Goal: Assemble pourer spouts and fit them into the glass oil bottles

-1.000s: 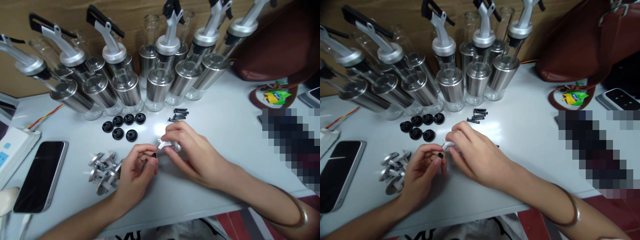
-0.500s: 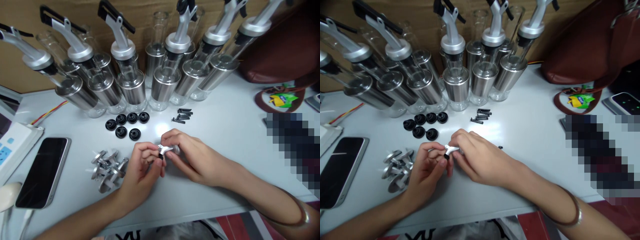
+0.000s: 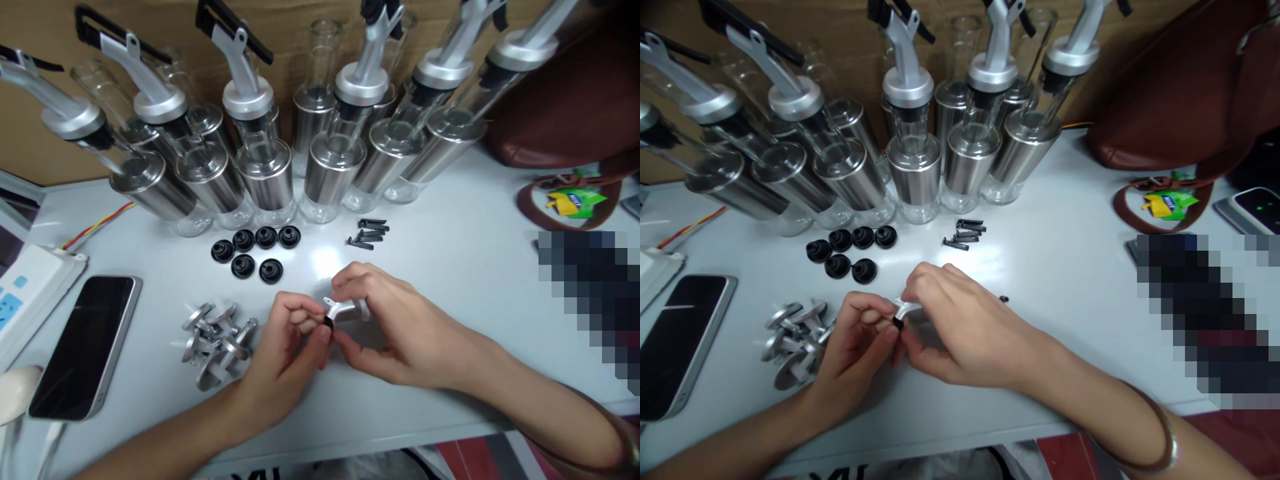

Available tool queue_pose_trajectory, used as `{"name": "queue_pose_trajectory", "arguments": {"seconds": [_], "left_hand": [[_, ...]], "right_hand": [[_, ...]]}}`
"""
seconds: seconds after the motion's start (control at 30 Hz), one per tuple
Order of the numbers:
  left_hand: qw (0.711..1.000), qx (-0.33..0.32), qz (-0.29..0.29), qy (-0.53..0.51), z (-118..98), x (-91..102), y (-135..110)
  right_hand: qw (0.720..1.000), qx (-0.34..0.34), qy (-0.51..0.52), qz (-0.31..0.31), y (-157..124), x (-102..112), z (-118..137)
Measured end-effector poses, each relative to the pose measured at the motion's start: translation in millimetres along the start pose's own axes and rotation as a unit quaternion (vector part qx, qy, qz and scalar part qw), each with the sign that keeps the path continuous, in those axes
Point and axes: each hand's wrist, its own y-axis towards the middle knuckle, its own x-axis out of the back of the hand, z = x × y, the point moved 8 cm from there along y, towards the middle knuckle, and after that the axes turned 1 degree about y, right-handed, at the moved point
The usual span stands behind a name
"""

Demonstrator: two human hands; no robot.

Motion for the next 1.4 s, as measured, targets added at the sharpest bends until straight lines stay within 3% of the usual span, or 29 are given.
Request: {"name": "queue_pose_trajectory", "arguments": {"seconds": [0.3,0.7,1.07,1.23,1.4], "left_hand": [[0.997,0.036,0.05,-0.04,5,-4.5,-4],[0.993,0.07,0.05,-0.075,6,-3.8,0],[0.997,0.046,0.01,-0.059,4,1.9,2],[0.995,0.086,0.022,-0.035,5,-0.5,0],[0.993,0.093,0.073,0.017,6,-2.8,-3]], "right_hand": [[0.999,-0.013,0.027,0.016,1,-3,-2],[0.999,-0.029,0.032,-0.026,-4,-2,-1],[0.999,0.005,0.018,-0.032,-3,0,3],[0.996,0.006,0.071,-0.05,-5,0,7],[0.993,-0.018,0.089,-0.077,-9,2,6]]}}
